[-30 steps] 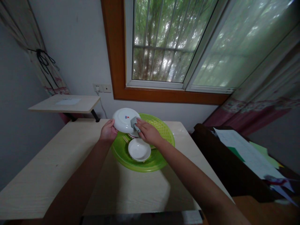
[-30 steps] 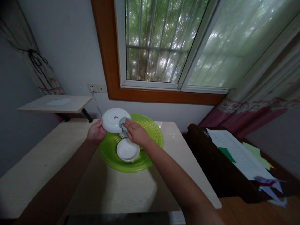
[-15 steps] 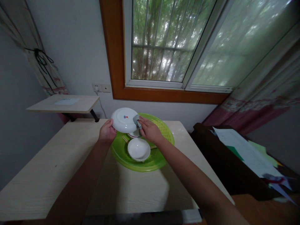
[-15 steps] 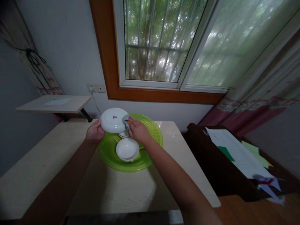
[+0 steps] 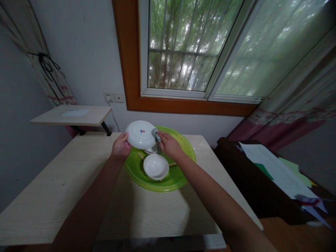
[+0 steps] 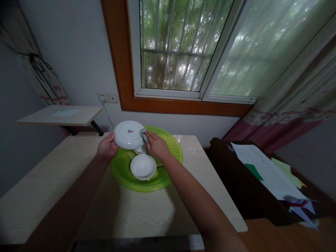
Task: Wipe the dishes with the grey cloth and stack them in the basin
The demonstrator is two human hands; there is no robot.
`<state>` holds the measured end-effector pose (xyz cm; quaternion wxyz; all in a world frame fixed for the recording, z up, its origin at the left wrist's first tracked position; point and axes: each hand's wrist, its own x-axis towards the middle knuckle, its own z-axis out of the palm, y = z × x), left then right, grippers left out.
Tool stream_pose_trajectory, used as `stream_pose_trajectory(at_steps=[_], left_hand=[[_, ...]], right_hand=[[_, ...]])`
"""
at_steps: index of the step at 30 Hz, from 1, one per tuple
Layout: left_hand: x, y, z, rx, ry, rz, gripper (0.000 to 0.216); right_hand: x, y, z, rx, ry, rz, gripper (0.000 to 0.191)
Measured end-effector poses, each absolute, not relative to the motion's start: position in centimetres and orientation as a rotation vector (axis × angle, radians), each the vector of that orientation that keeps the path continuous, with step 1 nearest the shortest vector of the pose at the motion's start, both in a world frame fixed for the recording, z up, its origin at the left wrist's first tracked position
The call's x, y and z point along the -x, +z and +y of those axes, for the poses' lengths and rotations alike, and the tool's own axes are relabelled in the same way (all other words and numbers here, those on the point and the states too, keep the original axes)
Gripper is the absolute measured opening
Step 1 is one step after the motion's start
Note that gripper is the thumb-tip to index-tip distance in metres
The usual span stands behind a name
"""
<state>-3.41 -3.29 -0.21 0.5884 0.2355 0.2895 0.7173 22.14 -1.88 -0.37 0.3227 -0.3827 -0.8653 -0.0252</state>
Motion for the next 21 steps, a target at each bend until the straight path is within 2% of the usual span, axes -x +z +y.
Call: stream_pose_trajectory(at_steps=[7, 17, 21], left_hand=[[3.9, -0.7, -3.1, -0.585, 1.645, 0.61, 0.014], [4.0, -0.7, -3.0, -0.582, 1.653, 0.594, 0.027], [3.9, -0.5, -3.0, -0.597, 1.635, 0.587, 0.029]], right_hand=[[-22.4, -0.7, -1.5, 1.182, 0.062, -2.171, 0.044], [-21.2, 0.9, -3.8, 0.574, -0.092, -2.445, 0.063], [-20.6, 1.9, -5.1, 0.43, -0.14, -2.568, 0.062]])
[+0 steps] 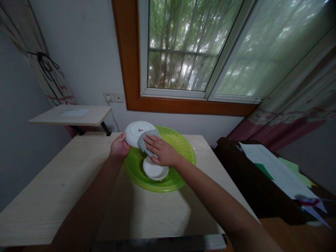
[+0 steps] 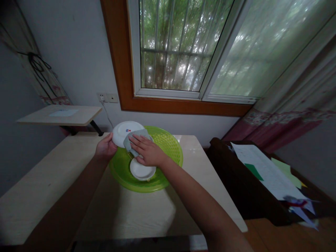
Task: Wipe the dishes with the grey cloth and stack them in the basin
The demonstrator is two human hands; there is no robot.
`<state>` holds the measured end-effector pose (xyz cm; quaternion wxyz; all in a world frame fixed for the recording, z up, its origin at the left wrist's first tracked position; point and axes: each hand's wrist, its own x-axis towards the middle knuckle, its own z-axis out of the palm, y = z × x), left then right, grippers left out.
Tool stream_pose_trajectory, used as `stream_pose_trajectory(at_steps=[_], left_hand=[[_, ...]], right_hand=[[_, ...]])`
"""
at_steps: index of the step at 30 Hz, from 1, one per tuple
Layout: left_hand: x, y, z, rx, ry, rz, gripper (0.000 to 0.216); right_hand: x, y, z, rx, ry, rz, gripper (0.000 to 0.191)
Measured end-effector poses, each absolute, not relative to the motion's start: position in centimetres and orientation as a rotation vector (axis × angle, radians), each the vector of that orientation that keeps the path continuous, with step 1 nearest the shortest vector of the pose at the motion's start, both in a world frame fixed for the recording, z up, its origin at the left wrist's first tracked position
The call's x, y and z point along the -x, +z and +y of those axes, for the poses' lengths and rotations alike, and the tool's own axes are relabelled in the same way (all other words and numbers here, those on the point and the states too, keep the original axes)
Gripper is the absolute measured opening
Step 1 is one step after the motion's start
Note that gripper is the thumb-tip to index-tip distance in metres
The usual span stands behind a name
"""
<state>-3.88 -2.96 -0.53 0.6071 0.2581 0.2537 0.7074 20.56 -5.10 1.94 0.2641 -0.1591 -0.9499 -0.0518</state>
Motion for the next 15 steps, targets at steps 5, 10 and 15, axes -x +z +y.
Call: stream_pose_trajectory(at_steps=[5, 10, 15], left_hand=[[4.0, -0.7, -2.8, -0.592, 1.635, 0.581, 0.027], [4.0, -0.4, -3.1, -0.578, 1.635, 0.585, 0.024], [3.6, 0.2, -3.9, -0.657, 1.525, 0.59, 0.02]], right_hand=[[-20.6, 1.9, -5.0, 0.462, -0.107, -2.557, 0.062], [-21.0, 0.7, -3.5, 0.686, 0.06, -2.342, 0.061], [-21.7, -0.2, -2.4, 0.801, 0.23, -2.162, 0.057]])
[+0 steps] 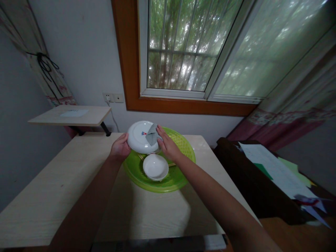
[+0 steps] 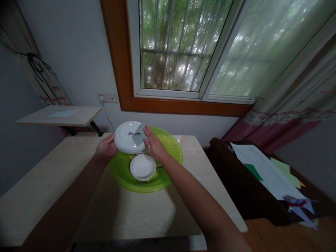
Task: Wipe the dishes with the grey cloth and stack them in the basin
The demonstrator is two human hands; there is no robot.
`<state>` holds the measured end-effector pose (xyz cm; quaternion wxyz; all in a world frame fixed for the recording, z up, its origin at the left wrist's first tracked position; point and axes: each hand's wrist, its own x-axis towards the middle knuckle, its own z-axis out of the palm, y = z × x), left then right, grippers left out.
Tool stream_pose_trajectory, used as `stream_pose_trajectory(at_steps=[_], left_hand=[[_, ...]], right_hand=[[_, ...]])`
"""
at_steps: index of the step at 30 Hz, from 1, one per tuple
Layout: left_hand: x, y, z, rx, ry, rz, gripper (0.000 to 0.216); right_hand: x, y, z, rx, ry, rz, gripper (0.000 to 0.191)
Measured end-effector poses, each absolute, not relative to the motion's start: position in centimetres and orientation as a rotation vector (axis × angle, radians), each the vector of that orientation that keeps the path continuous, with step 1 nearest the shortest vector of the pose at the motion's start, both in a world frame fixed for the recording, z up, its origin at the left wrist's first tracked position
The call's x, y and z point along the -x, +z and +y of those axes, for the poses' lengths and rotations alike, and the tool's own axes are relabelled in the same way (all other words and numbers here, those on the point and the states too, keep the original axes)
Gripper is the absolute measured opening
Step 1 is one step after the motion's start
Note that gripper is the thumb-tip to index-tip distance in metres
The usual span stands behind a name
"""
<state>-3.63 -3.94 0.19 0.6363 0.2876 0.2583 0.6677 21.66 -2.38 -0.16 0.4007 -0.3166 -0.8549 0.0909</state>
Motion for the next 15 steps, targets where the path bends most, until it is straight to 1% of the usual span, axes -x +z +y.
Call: stream_pose_trajectory(at_steps=[4, 8, 13, 15], left_hand=[[3.4, 0.4, -4.5, -0.694, 1.44, 0.6, 0.016], [3.1, 0.5, -4.9, -0.781, 1.336, 0.607, 0.012], [2.9, 0.4, -5.2, -0.899, 1.236, 0.607, 0.028], [2.9, 0.2, -5.3, -0.943, 1.194, 0.632, 0.03]], right_hand=[[-22.1, -0.5, -1.8, 0.893, 0.334, -2.019, 0.056], [-22.3, -0.5, -1.5, 0.939, 0.369, -1.956, 0.054], [-22.5, 0.0, -1.9, 0.911, 0.338, -1.947, 0.05], [-22.5, 0.2, -2.1, 0.885, 0.296, -1.967, 0.049]])
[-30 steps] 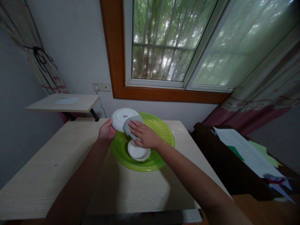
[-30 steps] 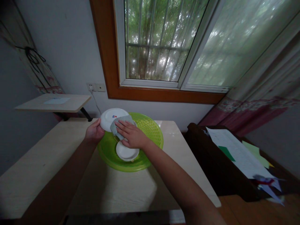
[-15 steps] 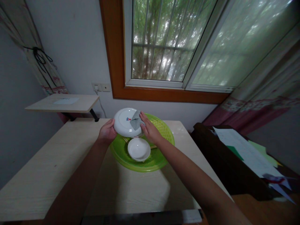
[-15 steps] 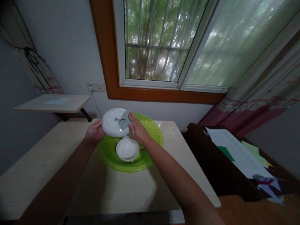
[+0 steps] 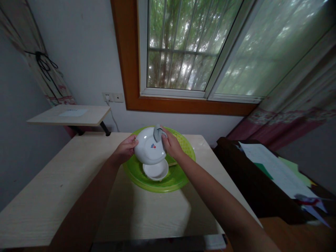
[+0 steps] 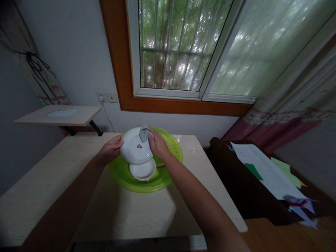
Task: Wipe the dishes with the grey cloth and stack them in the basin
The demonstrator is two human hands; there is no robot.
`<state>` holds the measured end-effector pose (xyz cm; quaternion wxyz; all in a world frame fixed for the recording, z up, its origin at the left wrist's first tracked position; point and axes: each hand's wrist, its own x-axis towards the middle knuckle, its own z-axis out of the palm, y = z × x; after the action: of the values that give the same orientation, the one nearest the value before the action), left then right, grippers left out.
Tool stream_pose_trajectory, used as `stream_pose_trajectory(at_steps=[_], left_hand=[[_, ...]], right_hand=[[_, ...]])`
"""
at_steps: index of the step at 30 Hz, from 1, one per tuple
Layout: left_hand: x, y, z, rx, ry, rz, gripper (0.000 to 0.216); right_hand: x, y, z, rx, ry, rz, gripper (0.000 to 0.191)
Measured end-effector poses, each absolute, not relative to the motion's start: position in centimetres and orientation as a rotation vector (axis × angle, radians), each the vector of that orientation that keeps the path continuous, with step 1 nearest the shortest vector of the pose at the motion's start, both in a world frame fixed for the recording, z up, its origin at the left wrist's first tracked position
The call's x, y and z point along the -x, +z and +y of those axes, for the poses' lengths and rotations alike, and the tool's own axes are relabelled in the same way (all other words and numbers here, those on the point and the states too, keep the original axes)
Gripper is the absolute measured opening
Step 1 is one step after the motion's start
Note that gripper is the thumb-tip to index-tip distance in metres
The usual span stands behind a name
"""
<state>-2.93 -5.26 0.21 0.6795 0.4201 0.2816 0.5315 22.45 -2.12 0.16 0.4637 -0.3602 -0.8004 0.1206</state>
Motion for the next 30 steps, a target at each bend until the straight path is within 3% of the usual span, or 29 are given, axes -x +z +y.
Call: stream_pose_trajectory(at_steps=[10, 16, 30], left_hand=[[2.3, 0.2, -5.7, -1.063, 1.054, 0.713, 0.026], [2.3, 0.1, -5.4, -0.976, 1.034, 0.701, 0.034], [2.9, 0.2, -5.4, -1.074, 1.194, 0.674, 0.035]], right_hand=[[-21.6, 1.8, -4.0, 0.655, 0.018, -2.291, 0.052], [-21.2, 2.5, -4.6, 0.522, -0.079, -2.419, 0.061], [-21.9, 1.1, -2.8, 0.834, 0.071, -2.035, 0.044]])
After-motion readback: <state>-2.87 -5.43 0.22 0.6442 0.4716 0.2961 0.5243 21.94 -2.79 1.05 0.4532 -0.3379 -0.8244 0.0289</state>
